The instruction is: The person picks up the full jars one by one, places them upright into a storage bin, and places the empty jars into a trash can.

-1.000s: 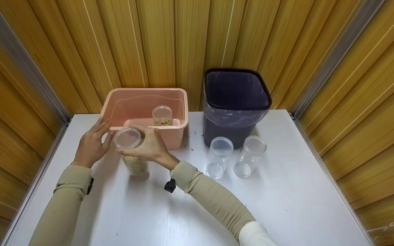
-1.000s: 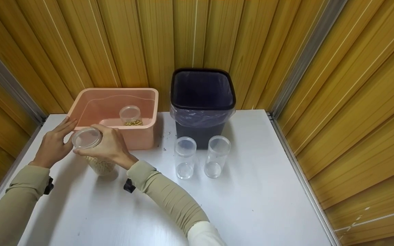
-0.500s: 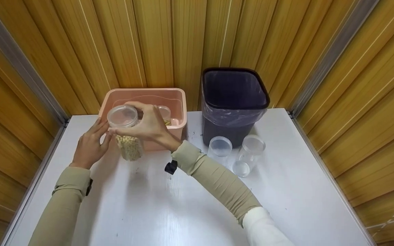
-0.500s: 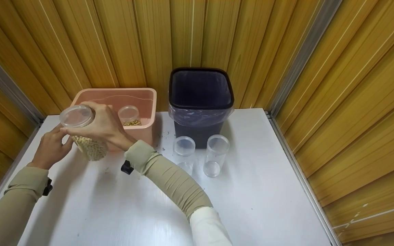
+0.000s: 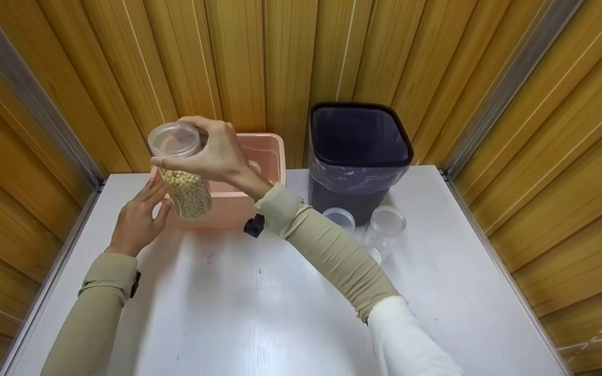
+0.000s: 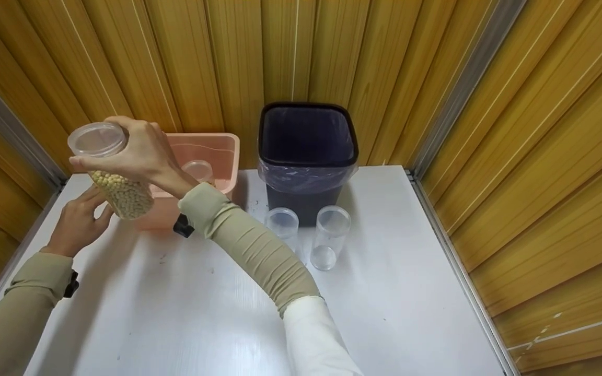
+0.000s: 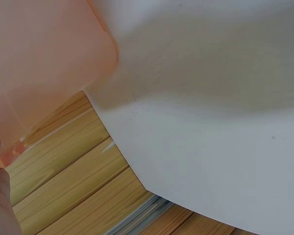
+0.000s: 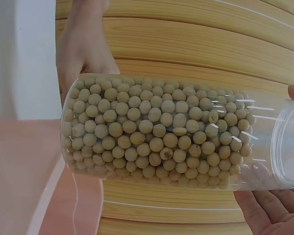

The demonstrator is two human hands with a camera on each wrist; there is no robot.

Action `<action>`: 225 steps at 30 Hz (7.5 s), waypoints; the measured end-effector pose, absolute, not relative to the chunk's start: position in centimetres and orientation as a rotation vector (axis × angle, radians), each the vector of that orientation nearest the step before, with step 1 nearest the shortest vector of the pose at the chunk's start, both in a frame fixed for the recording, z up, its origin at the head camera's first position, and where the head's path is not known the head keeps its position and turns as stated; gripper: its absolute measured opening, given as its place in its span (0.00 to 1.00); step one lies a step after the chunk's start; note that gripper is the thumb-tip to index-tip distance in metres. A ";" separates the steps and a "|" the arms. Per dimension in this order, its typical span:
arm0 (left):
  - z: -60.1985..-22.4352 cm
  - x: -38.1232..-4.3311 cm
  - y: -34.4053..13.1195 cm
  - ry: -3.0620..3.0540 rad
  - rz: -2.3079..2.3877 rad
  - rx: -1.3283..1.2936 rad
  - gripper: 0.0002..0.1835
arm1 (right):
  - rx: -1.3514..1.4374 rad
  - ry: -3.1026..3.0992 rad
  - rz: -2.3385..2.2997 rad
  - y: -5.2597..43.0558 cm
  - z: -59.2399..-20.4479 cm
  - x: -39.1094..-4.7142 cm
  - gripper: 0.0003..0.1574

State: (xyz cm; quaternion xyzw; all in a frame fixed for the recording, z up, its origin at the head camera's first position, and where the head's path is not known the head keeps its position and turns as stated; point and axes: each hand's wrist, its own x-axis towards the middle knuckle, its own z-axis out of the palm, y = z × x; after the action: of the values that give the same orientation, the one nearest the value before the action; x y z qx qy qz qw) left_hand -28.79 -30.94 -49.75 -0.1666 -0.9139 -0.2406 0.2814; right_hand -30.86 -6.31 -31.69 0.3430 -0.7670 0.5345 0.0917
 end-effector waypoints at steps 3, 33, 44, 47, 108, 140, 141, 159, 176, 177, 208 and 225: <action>-49.8 -29.0 -30.6 -2.456 -0.654 -0.452 0.26 | 0.977 -2.288 1.584 -6.2 -31.2 -31.3 0.43; -49.4 -28.1 -30.8 -2.440 -0.672 -0.452 0.24 | 0.668 -2.388 1.471 -10.1 -34.0 -35.9 0.48; -49.9 -27.4 -31.1 -2.445 -0.687 -0.427 0.24 | 0.631 -2.394 1.453 -11.5 -39.3 -36.1 0.48; -49.9 -27.4 -31.1 -2.440 -0.685 -0.429 0.24 | 0.598 -2.413 1.421 -11.8 -40.5 -35.9 0.49; -49.6 -27.7 -30.8 -2.442 -0.704 -0.452 0.25 | 0.413 -2.651 1.082 -11.9 -45.2 -35.8 0.56; -45.3 -26.1 -27.8 -2.448 -0.538 -0.426 0.10 | 0.921 -2.553 1.071 -2.8 -38.5 -30.0 0.27; -45.0 -26.0 -27.5 -2.443 -0.536 -0.427 0.11 | 0.942 -2.538 1.074 -2.2 -38.3 -29.8 0.27; -43.1 -24.8 -20.5 -2.476 -0.704 -0.549 0.17 | 1.056 -2.376 1.074 10.2 -36.7 -26.5 0.31; -45.3 -24.1 -12.6 -2.475 -0.858 -0.707 0.26 | 0.879 -2.369 0.825 21.2 -36.9 -27.7 0.32; -45.4 -24.2 -12.2 -2.465 -0.863 -0.720 0.26 | 0.870 -2.374 0.811 21.7 -37.1 -27.8 0.32; -48.5 -24.7 -1.6 -2.538 -1.141 -0.828 0.43 | 0.721 -2.298 0.648 31.3 -40.2 -29.8 0.28; -51.1 -25.6 1.0 -2.501 -1.437 -0.843 0.51 | 0.709 -2.207 0.617 31.3 -40.8 -30.9 0.19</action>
State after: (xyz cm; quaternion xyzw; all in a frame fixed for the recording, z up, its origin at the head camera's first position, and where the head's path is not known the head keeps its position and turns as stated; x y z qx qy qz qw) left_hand -25.62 1.03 -51.14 -0.2797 -0.8303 -0.4772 0.0682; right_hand -30.93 31.26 -40.78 0.2753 -0.8574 0.2398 0.3628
